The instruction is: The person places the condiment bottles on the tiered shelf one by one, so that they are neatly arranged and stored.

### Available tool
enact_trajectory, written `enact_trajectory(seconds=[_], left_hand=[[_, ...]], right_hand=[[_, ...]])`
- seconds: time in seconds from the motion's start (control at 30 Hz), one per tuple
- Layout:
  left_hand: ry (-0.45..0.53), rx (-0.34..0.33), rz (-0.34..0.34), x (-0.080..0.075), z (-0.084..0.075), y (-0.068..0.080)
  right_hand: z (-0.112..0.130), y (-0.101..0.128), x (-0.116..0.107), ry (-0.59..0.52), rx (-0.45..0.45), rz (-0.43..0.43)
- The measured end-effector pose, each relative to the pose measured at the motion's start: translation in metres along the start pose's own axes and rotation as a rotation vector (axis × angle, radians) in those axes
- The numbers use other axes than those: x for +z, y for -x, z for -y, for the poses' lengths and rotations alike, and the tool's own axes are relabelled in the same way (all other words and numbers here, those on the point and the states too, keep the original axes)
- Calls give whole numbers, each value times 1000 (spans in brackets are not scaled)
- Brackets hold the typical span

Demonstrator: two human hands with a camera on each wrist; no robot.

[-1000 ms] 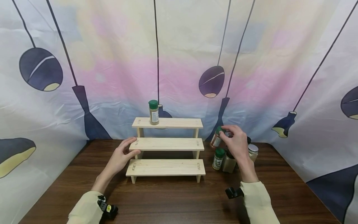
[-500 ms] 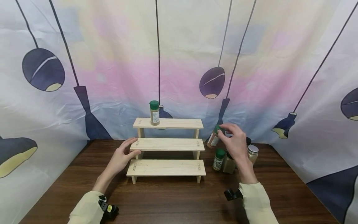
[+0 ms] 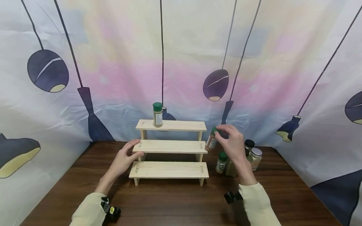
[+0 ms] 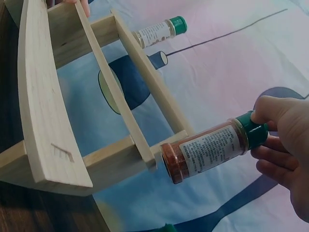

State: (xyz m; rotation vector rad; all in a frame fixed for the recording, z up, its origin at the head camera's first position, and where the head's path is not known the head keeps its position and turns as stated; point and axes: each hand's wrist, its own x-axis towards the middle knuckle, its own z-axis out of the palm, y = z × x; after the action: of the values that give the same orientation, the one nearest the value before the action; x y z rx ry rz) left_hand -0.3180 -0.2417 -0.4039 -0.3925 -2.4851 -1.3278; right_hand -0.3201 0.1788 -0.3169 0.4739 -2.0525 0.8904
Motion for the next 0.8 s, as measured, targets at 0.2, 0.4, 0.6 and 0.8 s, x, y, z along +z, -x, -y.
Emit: enact_trajectory(seconds=[0.2, 0.4, 0.6, 0.8], left_hand=[[-3, 10, -1, 1, 7, -4], [5, 0, 5, 1, 5, -2], [12, -12, 4, 1, 5, -2], [2, -18, 8, 1, 3, -2]], right_hand=[[9, -6, 4, -26, 4, 17], [17, -13, 10, -18, -30, 28], [23, -21, 17, -26, -81, 54], [31, -29, 24, -25, -117, 72]])
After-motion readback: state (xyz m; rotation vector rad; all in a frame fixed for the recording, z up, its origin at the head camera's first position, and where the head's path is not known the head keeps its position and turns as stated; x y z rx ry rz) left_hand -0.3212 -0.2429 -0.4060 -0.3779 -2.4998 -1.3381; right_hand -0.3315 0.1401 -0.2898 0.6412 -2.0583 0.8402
